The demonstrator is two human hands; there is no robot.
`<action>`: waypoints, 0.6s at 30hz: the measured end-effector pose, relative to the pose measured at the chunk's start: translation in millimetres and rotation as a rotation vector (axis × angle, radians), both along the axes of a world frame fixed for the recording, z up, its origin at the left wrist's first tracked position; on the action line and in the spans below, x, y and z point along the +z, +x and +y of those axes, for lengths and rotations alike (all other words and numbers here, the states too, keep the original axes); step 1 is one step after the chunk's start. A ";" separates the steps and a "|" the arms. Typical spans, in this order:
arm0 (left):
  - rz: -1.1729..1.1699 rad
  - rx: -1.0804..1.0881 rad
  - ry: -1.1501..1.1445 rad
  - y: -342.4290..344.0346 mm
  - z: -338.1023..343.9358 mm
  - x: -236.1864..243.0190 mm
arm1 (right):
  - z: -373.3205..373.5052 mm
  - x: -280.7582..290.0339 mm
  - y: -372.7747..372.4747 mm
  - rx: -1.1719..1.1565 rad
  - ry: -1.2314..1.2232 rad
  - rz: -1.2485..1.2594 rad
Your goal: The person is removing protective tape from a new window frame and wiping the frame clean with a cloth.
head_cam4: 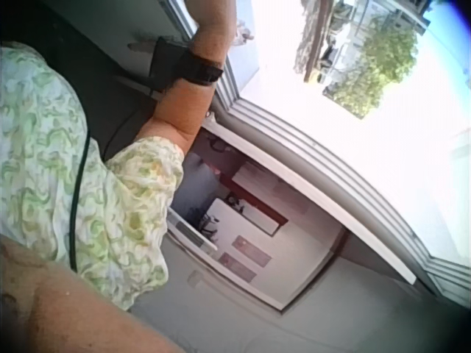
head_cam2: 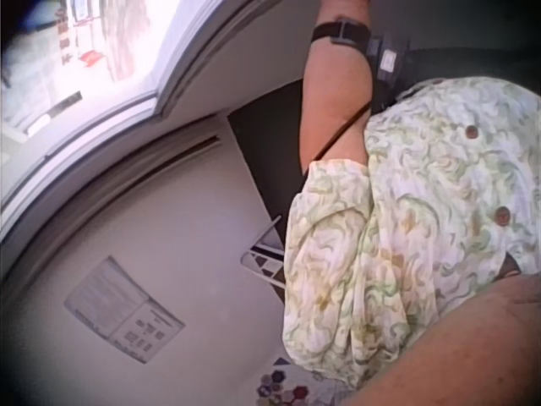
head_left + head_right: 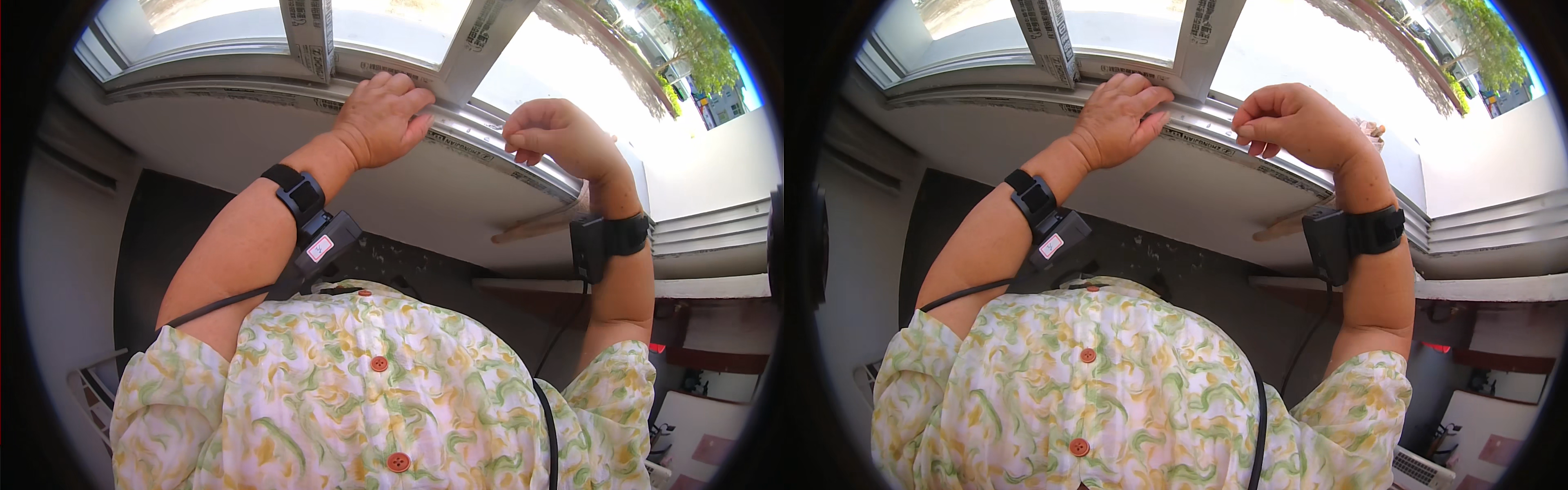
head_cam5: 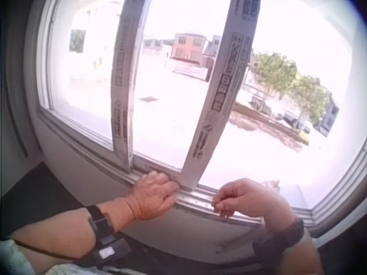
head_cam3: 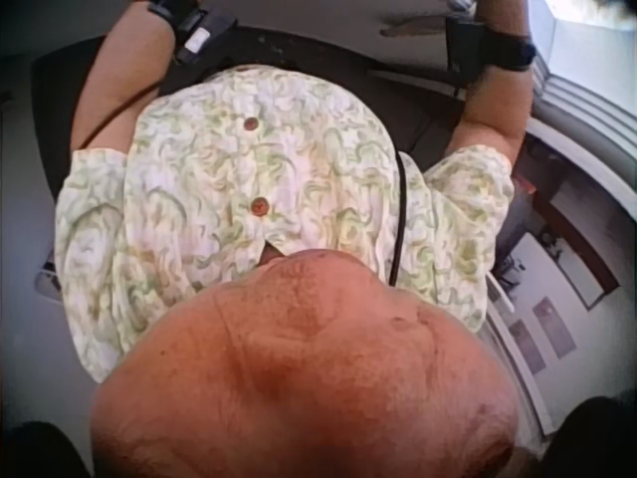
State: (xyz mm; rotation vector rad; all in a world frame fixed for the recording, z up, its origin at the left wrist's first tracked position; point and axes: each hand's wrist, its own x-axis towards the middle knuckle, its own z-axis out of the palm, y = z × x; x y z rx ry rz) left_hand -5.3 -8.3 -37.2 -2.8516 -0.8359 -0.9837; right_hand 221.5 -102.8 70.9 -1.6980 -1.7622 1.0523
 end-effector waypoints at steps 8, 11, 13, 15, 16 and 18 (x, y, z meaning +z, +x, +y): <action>-0.029 -0.010 0.025 4.2 0.5 -1.9 | 15.8 -31.6 20.8 0.064 0.352 -0.738; -0.010 0.000 0.011 2.5 0.0 -1.6 | 22.6 -30.6 15.1 0.172 0.349 -0.809; -0.001 0.007 0.008 1.8 -0.5 -0.5 | 28.2 -31.2 13.6 0.215 0.344 -0.857; 0.008 0.010 0.007 2.2 -1.1 0.6 | 33.4 -35.2 14.2 0.333 0.391 -0.915; 0.011 0.010 0.009 2.1 -1.5 1.3 | 33.8 -36.8 11.4 0.334 0.392 -0.915; 0.014 0.005 0.013 2.5 -2.5 1.6 | 32.9 -39.7 6.2 0.379 0.434 -1.080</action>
